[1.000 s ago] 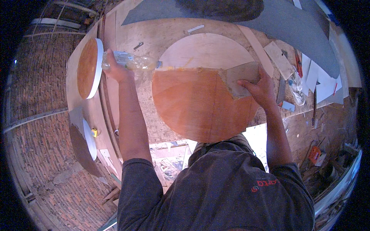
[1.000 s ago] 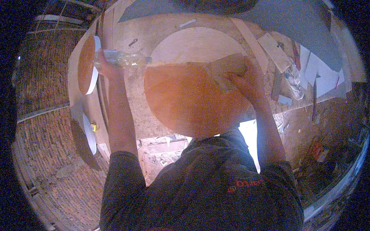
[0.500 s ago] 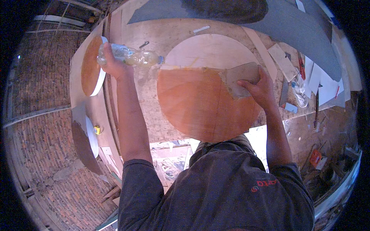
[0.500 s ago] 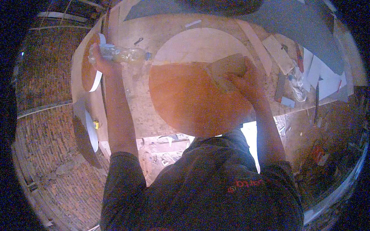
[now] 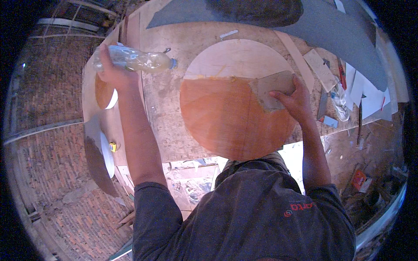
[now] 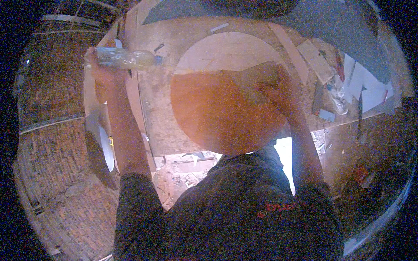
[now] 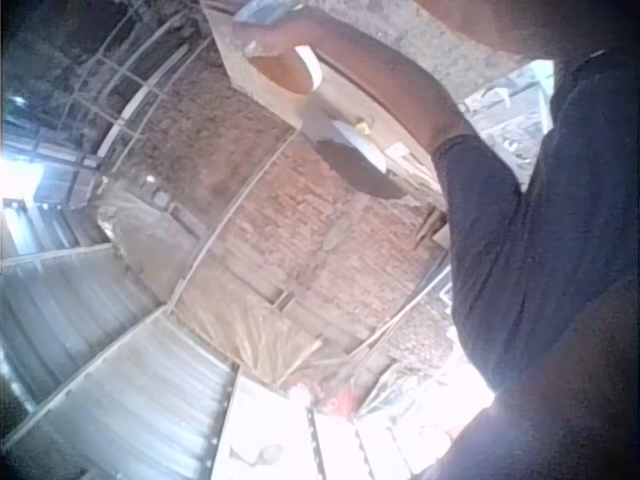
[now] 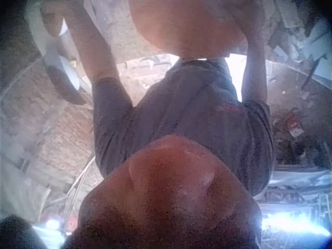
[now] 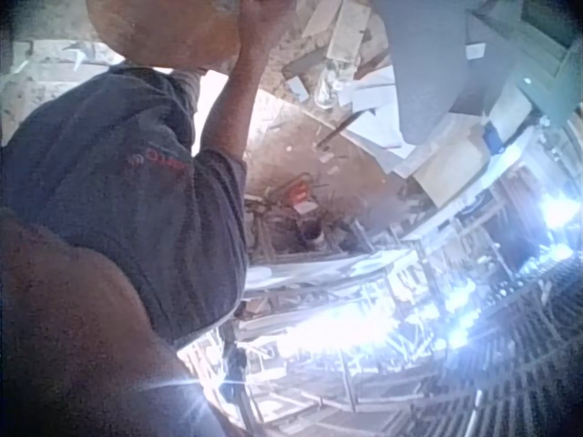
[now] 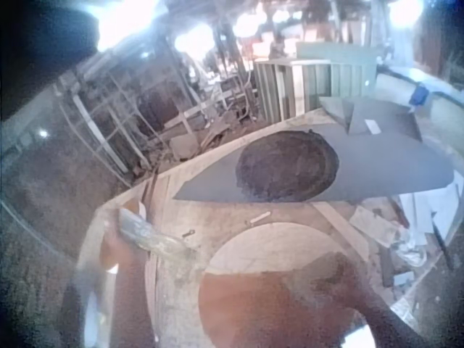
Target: The person pours a yellow liquid from a plastic bottle onto a dark circular wooden surface and spreads it with a small rectangular pad. The person then moves to a lighter circular wooden surface and repeats the pouring and spreading process.
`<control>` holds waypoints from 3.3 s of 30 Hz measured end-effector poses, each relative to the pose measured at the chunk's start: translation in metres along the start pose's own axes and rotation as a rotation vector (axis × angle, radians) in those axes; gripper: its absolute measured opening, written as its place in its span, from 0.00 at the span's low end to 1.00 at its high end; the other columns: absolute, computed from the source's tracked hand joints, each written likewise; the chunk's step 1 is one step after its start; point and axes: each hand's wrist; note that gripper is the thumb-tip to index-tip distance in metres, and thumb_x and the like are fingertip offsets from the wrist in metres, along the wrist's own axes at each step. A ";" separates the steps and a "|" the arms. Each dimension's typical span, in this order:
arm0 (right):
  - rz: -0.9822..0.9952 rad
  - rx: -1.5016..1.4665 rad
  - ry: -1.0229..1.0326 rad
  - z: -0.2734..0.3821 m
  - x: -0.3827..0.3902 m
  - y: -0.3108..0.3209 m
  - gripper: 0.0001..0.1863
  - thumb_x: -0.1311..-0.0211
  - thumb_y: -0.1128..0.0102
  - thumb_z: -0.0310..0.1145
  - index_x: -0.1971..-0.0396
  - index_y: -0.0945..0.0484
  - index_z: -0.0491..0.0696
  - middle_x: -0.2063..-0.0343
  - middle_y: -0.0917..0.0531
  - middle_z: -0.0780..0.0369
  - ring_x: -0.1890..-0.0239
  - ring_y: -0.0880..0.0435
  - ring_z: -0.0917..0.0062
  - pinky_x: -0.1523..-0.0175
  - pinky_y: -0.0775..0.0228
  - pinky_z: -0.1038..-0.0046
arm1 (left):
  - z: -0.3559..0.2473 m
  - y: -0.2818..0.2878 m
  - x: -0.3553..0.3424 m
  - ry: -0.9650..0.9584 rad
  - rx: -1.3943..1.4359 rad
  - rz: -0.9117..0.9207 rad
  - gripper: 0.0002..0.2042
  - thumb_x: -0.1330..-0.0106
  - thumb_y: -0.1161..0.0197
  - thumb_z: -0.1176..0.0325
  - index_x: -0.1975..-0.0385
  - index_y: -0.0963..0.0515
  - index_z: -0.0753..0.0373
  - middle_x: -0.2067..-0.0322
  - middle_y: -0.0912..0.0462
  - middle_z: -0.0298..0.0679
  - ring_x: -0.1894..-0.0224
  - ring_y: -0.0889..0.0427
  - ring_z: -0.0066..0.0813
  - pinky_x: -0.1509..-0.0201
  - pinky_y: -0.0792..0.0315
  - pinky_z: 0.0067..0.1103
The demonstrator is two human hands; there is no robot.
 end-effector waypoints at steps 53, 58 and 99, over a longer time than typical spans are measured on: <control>0.314 -0.357 -0.155 0.008 -0.091 -0.092 0.61 0.59 0.15 0.47 0.31 0.41 0.27 0.35 0.27 0.41 0.32 0.27 0.54 0.28 0.37 0.63 | 0.067 -0.009 0.013 0.433 0.116 0.021 0.20 0.35 0.35 0.43 0.53 0.22 0.50 0.60 0.17 0.33 0.58 0.17 0.40 0.55 0.19 0.42; 0.308 -0.457 -0.150 0.024 -0.093 -0.112 0.58 0.59 0.15 0.45 0.32 0.38 0.30 0.38 0.24 0.44 0.36 0.24 0.59 0.31 0.34 0.63 | 0.066 0.010 0.004 0.416 0.126 0.059 0.22 0.34 0.36 0.40 0.52 0.21 0.50 0.59 0.17 0.33 0.57 0.16 0.41 0.56 0.19 0.43; 0.333 0.761 0.482 0.107 -0.152 -0.154 0.38 0.50 0.23 0.42 0.37 0.29 0.54 0.51 0.14 0.51 0.47 0.16 0.52 0.44 0.25 0.50 | -0.037 0.222 0.149 0.655 0.332 -0.546 0.33 0.37 0.27 0.43 0.42 0.30 0.61 0.47 0.23 0.43 0.44 0.21 0.43 0.37 0.25 0.42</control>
Point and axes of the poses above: each hand's wrist, its own x-axis away from the middle knuckle, its own y-axis out of the back of the hand, z = x × y
